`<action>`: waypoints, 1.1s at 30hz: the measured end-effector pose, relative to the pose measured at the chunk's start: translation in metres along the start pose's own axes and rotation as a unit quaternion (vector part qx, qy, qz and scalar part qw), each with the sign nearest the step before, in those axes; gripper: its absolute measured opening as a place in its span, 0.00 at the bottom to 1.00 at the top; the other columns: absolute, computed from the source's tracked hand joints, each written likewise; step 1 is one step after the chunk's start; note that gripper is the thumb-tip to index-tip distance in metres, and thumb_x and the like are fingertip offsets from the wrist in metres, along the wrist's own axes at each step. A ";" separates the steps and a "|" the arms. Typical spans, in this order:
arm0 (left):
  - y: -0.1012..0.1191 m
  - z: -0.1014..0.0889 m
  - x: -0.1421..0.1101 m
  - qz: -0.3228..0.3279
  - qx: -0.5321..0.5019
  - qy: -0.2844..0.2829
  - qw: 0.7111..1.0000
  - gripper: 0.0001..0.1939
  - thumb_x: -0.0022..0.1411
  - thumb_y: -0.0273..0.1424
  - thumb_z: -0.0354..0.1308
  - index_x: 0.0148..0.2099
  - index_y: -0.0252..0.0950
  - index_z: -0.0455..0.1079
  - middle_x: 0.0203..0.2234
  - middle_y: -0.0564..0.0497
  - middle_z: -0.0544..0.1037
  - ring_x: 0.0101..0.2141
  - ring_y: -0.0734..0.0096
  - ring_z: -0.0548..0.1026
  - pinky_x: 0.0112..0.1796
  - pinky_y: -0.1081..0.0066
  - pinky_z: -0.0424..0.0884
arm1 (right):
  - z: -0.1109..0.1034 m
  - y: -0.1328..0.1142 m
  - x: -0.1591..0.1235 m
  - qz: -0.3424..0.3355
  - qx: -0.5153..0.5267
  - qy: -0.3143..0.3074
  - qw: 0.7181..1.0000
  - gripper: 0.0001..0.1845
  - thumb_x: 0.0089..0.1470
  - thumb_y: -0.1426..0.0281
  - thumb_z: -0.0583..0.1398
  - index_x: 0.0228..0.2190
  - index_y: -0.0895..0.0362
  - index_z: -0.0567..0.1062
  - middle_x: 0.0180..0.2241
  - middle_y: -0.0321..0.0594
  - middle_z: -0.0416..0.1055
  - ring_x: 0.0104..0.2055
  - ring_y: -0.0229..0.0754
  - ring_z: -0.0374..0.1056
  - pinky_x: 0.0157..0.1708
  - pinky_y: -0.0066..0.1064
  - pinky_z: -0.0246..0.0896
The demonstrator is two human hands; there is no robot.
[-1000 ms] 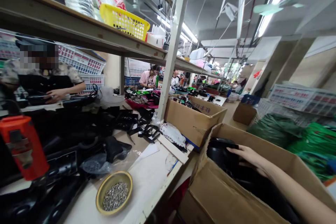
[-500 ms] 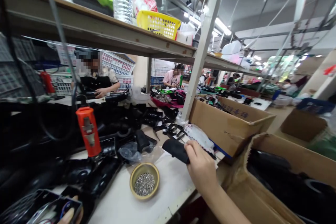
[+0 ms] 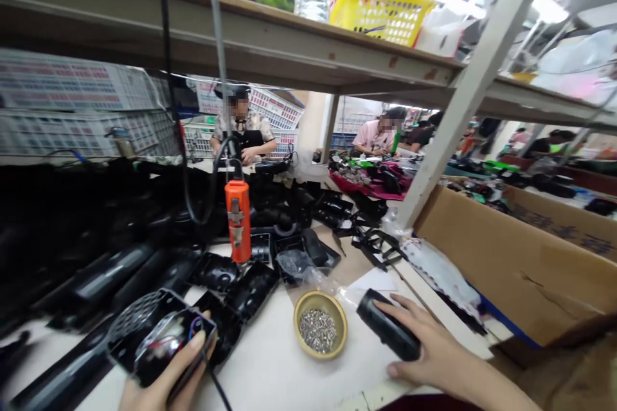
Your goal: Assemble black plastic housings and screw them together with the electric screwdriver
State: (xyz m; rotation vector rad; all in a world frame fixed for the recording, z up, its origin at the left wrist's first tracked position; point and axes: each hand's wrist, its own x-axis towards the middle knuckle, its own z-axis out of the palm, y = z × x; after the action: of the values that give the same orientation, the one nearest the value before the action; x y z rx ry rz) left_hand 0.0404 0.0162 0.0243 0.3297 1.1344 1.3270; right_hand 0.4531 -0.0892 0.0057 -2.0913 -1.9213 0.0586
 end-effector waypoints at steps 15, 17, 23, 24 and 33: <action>0.011 -0.002 -0.031 0.032 -0.009 0.017 0.999 0.51 0.45 0.34 0.77 0.68 0.47 0.59 0.41 0.49 0.84 0.46 0.58 0.83 0.40 0.72 0.80 | 0.057 -0.293 0.043 -0.139 0.409 0.178 0.884 0.09 0.64 0.69 0.62 0.46 0.51 0.77 0.30 0.34 0.78 0.29 0.41 0.75 0.34 0.28 0.73; 0.013 -0.008 -0.031 0.039 -0.010 0.018 0.999 0.56 0.40 0.35 0.79 0.69 0.50 0.57 0.40 0.51 0.85 0.44 0.58 0.84 0.40 0.72 0.79 | 0.066 -0.303 0.046 -0.126 0.443 0.168 0.871 0.09 0.66 0.72 0.59 0.45 0.51 0.78 0.30 0.34 0.77 0.28 0.38 0.74 0.32 0.25 0.72; 0.001 -0.032 -0.014 0.139 0.074 0.027 0.987 0.57 0.44 0.40 0.79 0.71 0.46 0.54 0.48 0.46 0.82 0.48 0.53 0.82 0.54 0.59 0.75 | 0.074 -0.305 0.048 -0.235 0.299 0.197 0.904 0.19 0.69 0.76 0.51 0.53 0.55 0.76 0.33 0.44 0.74 0.34 0.45 0.72 0.33 0.33 0.72; -0.002 -0.034 -0.011 0.149 0.074 0.033 0.986 0.56 0.45 0.41 0.78 0.71 0.46 0.53 0.49 0.45 0.82 0.49 0.52 0.81 0.55 0.56 0.74 | 0.076 -0.306 0.048 -0.251 0.259 0.192 0.913 0.22 0.70 0.77 0.48 0.57 0.56 0.75 0.33 0.45 0.73 0.34 0.46 0.71 0.32 0.35 0.72; -0.009 -0.026 -0.014 0.168 0.021 0.045 0.985 0.50 0.49 0.43 0.77 0.70 0.43 0.59 0.52 0.42 0.81 0.54 0.47 0.79 0.59 0.51 0.72 | 0.056 -0.313 0.048 -0.160 0.504 0.050 0.847 0.14 0.66 0.72 0.57 0.43 0.51 0.83 0.36 0.41 0.78 0.38 0.42 0.75 0.39 0.29 0.72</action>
State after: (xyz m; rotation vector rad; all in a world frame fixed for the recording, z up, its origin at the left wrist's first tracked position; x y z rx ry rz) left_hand 0.0271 -0.0088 0.0118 0.5126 1.2201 1.6291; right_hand 0.1430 -0.0122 0.0377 -1.0378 -1.5881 0.7006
